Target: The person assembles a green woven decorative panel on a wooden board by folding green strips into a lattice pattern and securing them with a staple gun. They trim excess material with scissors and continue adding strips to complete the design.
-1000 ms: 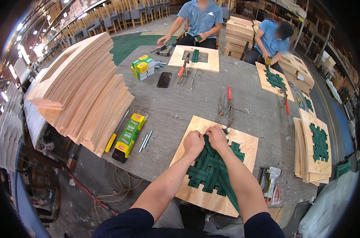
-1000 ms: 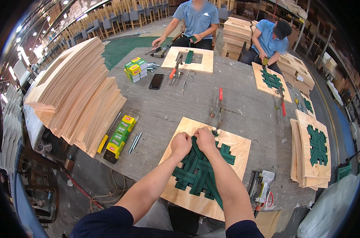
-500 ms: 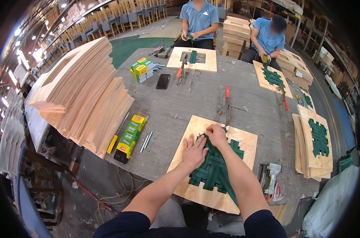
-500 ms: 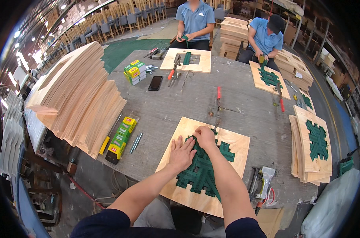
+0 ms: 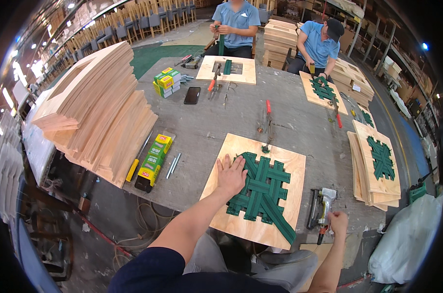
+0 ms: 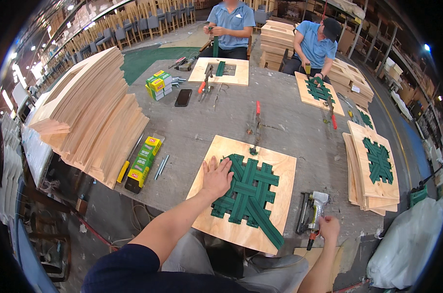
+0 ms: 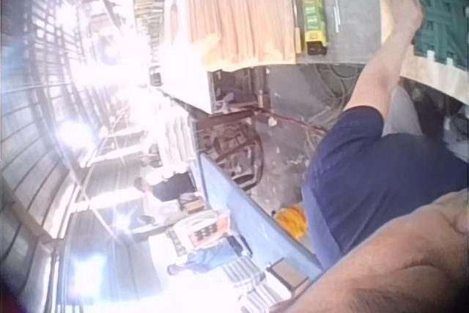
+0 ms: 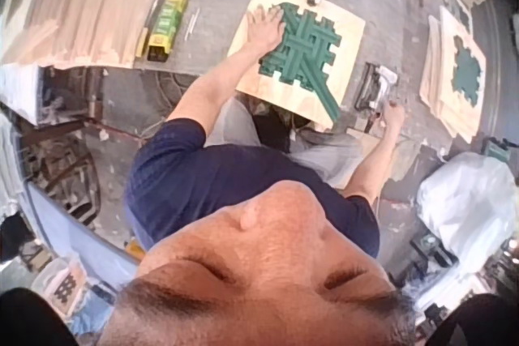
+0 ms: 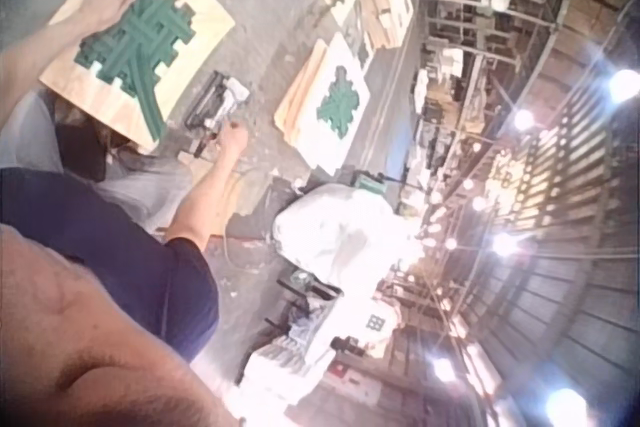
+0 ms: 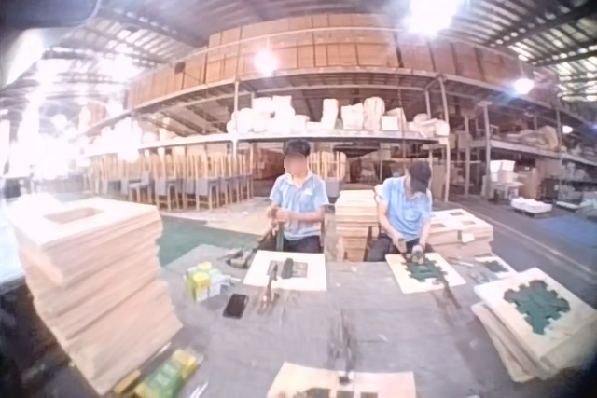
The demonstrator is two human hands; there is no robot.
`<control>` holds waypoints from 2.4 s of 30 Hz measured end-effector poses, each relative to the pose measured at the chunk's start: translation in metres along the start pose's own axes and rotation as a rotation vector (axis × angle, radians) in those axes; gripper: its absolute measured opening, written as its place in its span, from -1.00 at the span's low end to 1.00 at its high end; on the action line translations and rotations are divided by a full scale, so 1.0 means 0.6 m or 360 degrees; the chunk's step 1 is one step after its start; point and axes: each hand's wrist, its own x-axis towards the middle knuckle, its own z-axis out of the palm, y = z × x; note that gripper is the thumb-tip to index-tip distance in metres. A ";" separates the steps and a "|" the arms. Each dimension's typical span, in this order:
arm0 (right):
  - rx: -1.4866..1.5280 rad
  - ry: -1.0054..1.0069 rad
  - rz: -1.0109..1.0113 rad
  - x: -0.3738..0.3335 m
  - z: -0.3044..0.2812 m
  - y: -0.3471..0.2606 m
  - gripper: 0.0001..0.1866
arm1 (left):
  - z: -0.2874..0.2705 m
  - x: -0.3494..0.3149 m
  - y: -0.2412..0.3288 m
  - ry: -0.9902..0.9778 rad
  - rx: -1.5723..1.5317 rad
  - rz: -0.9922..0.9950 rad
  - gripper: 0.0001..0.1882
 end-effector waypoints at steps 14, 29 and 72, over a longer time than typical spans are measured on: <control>0.0721 -0.0109 0.0137 0.041 0.042 -0.053 -0.57 | -0.005 -0.003 -0.006 0.0030 -0.0005 -0.0058 -0.41; 0.1188 -0.1254 -0.0463 0.016 0.020 -0.542 -0.66 | -0.003 -0.002 -0.020 0.0012 -0.0076 -0.0077 -0.39; 0.0727 -0.1557 -0.0523 -0.011 0.184 -0.656 -0.75 | 0.009 -0.005 -0.043 0.0316 -0.0501 -0.0108 -0.59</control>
